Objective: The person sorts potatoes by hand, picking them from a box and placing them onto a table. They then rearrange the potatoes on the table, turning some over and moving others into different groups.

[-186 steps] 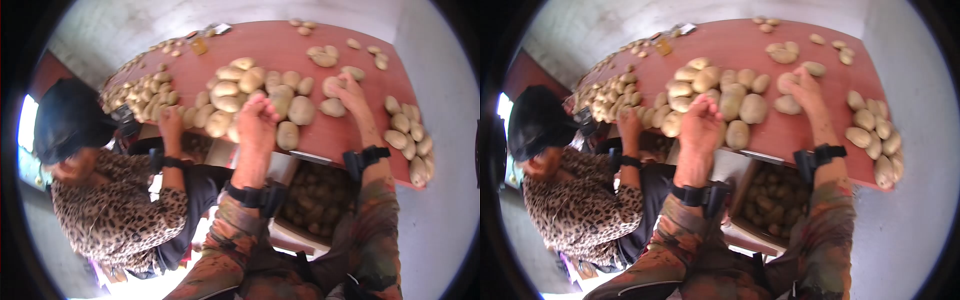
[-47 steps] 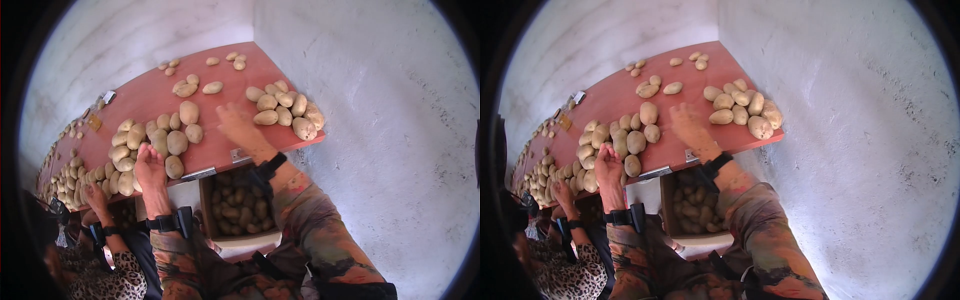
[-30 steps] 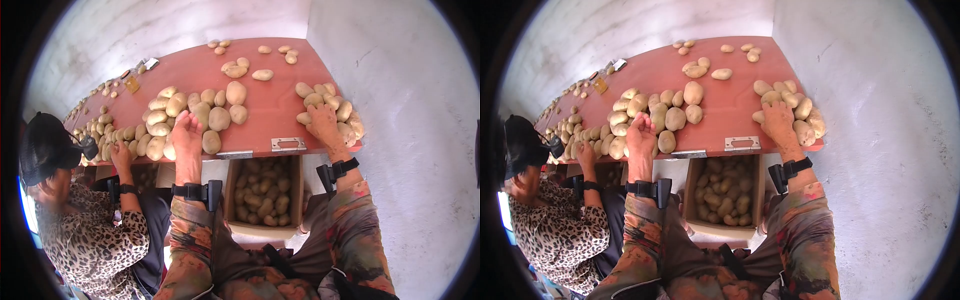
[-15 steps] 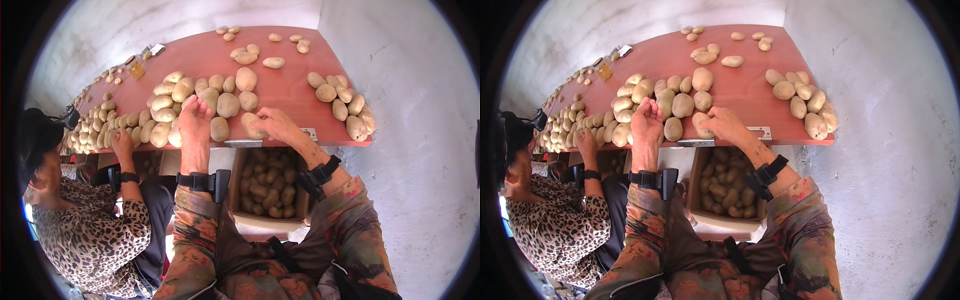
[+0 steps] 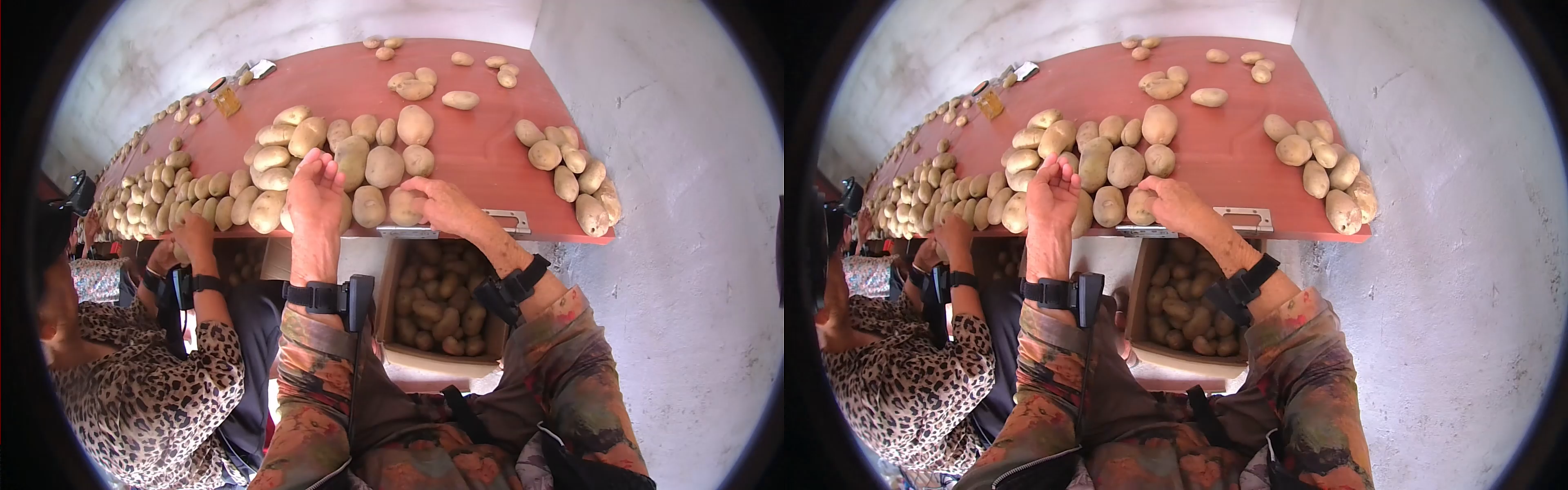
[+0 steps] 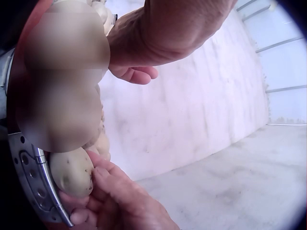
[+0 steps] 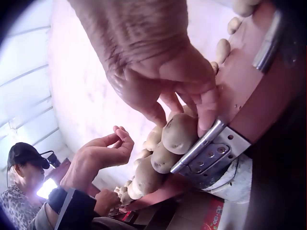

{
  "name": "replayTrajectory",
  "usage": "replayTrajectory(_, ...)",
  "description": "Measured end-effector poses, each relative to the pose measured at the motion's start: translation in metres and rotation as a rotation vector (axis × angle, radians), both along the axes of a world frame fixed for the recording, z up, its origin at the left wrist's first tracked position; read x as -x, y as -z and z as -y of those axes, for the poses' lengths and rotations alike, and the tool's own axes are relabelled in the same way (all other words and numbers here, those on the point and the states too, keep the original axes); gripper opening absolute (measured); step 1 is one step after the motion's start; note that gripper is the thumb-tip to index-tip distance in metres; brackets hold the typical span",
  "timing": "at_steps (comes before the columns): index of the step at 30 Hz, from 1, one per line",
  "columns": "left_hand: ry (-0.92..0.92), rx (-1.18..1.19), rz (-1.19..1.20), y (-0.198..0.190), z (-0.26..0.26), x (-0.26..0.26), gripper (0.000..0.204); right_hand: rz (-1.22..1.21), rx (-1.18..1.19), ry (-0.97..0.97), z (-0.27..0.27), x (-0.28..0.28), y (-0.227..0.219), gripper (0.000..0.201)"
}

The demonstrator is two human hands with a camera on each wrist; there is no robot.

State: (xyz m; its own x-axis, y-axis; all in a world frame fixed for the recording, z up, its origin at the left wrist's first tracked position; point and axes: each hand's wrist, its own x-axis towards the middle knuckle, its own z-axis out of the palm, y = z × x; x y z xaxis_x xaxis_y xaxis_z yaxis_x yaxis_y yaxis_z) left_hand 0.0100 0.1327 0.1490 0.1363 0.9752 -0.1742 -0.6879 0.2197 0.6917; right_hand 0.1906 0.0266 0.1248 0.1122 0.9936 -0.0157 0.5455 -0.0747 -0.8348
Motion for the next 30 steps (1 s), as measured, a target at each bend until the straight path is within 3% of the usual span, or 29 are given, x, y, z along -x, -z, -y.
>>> replayTrajectory(9,0.058,-0.039,0.007,0.013,-0.009,0.002,0.028,-0.046,-0.019,0.061,0.005,0.009,-0.003,0.045)
replayTrajectory(14,0.073,-0.033,-0.003,0.02,-0.015,0.005,0.031,0.133,-0.181,-0.097,0.014,0.006,-0.001,0.051)
replayTrajectory(17,0.073,-0.024,-0.015,0.015,-0.011,0.003,0.031,0.265,-0.146,-0.022,0.017,0.013,0.001,0.046)
replayTrajectory(23,0.064,-0.028,-0.034,0.012,-0.006,0.0,0.029,0.312,-0.207,0.045,0.025,0.02,0.006,0.041)
replayTrajectory(25,0.053,-0.032,-0.043,0.012,-0.005,-0.001,0.029,0.325,-0.161,0.023,0.025,0.019,0.006,0.05)
replayTrajectory(30,0.055,-0.043,-0.043,0.016,-0.009,0.001,0.03,0.286,-0.249,-0.005,0.03,0.011,0.013,0.048)
